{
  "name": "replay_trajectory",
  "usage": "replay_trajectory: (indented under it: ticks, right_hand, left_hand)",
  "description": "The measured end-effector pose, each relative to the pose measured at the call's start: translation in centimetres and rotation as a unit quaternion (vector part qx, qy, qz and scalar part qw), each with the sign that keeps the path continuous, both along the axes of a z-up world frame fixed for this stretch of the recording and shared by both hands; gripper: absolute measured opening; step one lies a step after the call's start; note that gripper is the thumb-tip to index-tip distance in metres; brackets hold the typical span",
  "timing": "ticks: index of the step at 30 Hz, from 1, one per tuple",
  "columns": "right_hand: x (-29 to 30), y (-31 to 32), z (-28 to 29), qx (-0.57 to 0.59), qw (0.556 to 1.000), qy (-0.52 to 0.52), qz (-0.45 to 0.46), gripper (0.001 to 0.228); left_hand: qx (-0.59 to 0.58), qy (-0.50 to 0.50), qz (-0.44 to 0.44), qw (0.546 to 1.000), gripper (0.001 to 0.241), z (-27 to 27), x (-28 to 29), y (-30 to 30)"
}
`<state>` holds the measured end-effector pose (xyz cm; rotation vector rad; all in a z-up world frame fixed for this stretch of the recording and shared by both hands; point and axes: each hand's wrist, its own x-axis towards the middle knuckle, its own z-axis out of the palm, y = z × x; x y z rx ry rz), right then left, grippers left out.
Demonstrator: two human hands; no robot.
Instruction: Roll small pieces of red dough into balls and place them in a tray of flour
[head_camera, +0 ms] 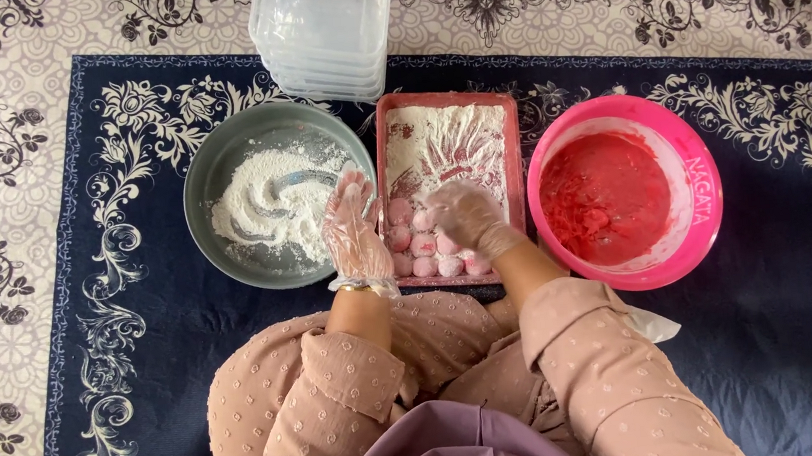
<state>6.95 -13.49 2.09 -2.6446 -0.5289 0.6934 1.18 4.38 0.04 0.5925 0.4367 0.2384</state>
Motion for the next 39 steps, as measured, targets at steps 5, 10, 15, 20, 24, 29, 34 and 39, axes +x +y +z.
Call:
replay_trajectory:
  ticks: [5,10,15,20,24,29,34,39]
  right_hand:
    - [1.2,-5.4,3.8,0.391,0.892,-0.219,-0.053,0.011]
    - [3.4,-20.6,1.5,0.263,0.897,-0.338,-0.112,0.017]
    - [-1.7,-25.0,2.7,0.115,0.904,-0.088,-0.403,0.024]
    - [-2.4,-24.4,1.9,-0.071,0.952,-0.034,-0.297,0.066]
    - [-0.6,-20.0,5.6,-0.226,0.953,0.034,-0.199,0.071]
    - [-0.1,-20.3,2.4,-0.273,0.95,0.081,-0.129,0.039]
    - [-0.5,-17.8,6.6,-0.27,0.948,0.116,-0.119,0.046]
    - [-1.0,-16.7,7.9,-0.268,0.946,0.129,-0.13,0.038]
  left_hand:
    - [0.013,0.044,0.01,0.999,0.04,-1.0,0.5,0.3]
    - [0.066,0.068,0.043,0.995,0.036,0.3,0.7,-0.6]
    - [0.09,0.074,0.067,0.991,0.035,0.8,0.5,-1.6]
    - [0.052,0.042,0.042,0.997,0.034,-1.7,0.9,-1.3]
    - [0.01,0.069,-0.02,0.997,0.034,-1.3,0.7,0.6]
    - [0.012,0.07,-0.04,0.997,0.038,-0.1,0.2,1.1]
    - [-0.002,0.048,-0.052,0.997,0.036,-4.7,1.2,1.8]
    - [-0.03,0.04,-0.062,0.997,0.036,-4.9,1.0,1.7]
